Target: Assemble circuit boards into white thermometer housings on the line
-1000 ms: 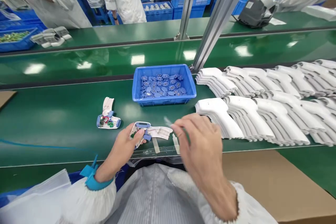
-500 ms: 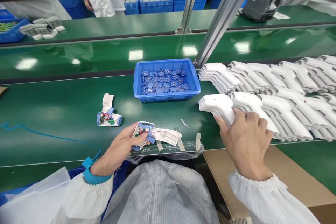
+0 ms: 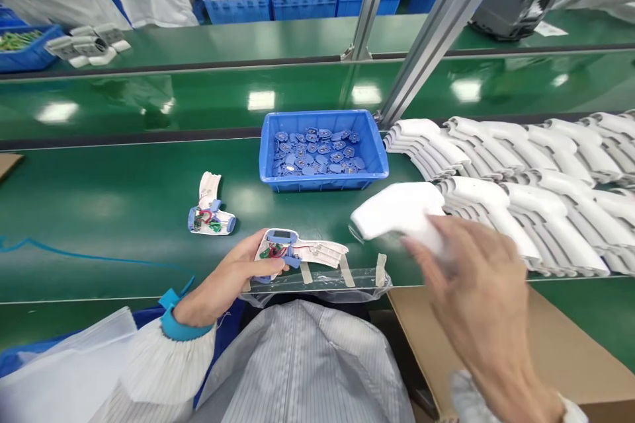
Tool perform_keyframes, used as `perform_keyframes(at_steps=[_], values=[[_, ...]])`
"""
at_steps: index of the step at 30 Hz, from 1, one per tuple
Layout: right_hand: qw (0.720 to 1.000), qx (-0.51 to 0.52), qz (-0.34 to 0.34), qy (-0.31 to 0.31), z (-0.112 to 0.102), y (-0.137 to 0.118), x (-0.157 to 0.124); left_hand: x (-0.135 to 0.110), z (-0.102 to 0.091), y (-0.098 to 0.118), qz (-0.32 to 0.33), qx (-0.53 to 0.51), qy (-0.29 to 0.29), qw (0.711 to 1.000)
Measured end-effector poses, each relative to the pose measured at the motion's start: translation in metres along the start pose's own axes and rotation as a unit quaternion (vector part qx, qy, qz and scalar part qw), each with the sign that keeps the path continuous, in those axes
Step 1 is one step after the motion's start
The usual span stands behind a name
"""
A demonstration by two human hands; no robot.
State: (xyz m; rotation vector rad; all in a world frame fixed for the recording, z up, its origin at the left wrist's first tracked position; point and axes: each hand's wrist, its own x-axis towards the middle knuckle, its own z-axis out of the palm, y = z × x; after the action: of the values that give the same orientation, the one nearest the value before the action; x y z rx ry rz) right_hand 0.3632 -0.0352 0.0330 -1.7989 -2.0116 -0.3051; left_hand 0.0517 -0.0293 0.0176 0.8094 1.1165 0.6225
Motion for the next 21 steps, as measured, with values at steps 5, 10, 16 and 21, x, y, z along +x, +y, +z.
perform_keyframes(at_steps=[5,10,16,21], values=[[0.988,0.043,-0.142,-0.039,-0.005,-0.053,-0.009,-0.001,-0.002,-0.001,0.041,-0.014,-0.035,0.998],[0.973,0.072,-0.205,-0.078,0.014,-0.089,-0.007,0.005,0.004,-0.006,0.077,0.045,-0.022,0.996],[0.918,0.224,-0.08,-0.317,0.023,-0.102,0.008,0.007,0.005,-0.01,0.126,0.142,0.001,0.982],[0.782,0.419,0.054,-0.458,0.006,-0.092,0.02,-0.007,0.009,-0.014,0.161,0.265,0.093,0.946]])
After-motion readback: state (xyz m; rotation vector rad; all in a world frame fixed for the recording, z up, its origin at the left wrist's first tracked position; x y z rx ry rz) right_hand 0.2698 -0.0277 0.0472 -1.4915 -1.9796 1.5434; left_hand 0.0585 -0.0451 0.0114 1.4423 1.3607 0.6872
